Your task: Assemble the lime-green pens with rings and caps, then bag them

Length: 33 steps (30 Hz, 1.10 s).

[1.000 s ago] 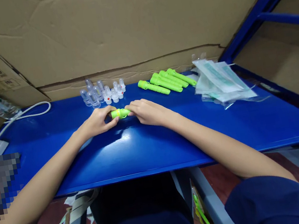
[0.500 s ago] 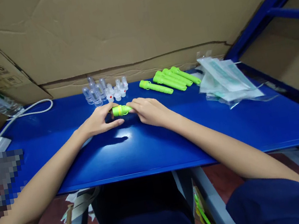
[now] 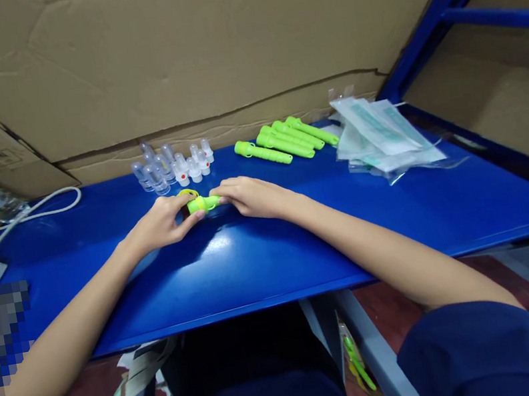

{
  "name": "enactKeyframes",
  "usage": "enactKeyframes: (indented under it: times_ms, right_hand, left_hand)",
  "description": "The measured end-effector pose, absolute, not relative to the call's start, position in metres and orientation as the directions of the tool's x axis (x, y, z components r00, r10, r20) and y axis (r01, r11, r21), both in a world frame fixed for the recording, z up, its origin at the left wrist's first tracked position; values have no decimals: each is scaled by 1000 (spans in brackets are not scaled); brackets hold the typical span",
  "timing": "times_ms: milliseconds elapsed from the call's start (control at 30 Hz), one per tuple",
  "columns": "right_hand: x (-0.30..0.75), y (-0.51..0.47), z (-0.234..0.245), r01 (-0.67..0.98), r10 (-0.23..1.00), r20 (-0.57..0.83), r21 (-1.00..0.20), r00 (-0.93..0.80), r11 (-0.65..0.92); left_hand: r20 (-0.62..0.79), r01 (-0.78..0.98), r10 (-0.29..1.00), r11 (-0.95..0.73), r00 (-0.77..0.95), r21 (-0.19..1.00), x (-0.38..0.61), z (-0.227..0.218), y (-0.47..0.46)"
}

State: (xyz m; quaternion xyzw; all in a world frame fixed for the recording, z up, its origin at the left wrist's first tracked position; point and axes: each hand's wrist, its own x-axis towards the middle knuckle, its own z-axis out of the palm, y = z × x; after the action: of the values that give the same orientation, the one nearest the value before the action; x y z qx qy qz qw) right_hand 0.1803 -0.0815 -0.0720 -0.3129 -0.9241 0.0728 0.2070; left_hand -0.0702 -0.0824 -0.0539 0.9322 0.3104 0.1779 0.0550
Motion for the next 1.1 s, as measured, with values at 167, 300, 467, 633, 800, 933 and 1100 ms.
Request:
enactKeyframes:
  times_ms: [167,300,467,633,800,933,1100]
  right_hand:
    - [179,-87,-68,589,621,300,-201,-724,783]
    - [175,-90,-65,620,647,276,-188,-711,762]
    - [171,-94,-62,657,685,208,-192,-699,729]
    - [168,-99,-60,696,714,172,-162,-678,700]
    - [157,-104,-64,768,779,129,-129,-614,627]
    - [149,-105,-69,781,800,167,-178,-576,599]
    - [145,-107,-75,785,828,253,-271,-500,557]
  left_hand:
    - [279,549,597,-802,752,235,-72,-53,-82]
    - [252,556,605,-795,755,243,-75,-53,-79]
    - [226,560,601,-798,767,222,-78,-53,-77]
    - [227,587,618,-786,753,195,-77,-55,-77]
    - [243,694,714,-698,656,176,-71,-63,-76]
    - [270,725,732,-673,626,145,-70,-69,-72]
    - [432,691,674,-708,599,147,-73,-67,-69]
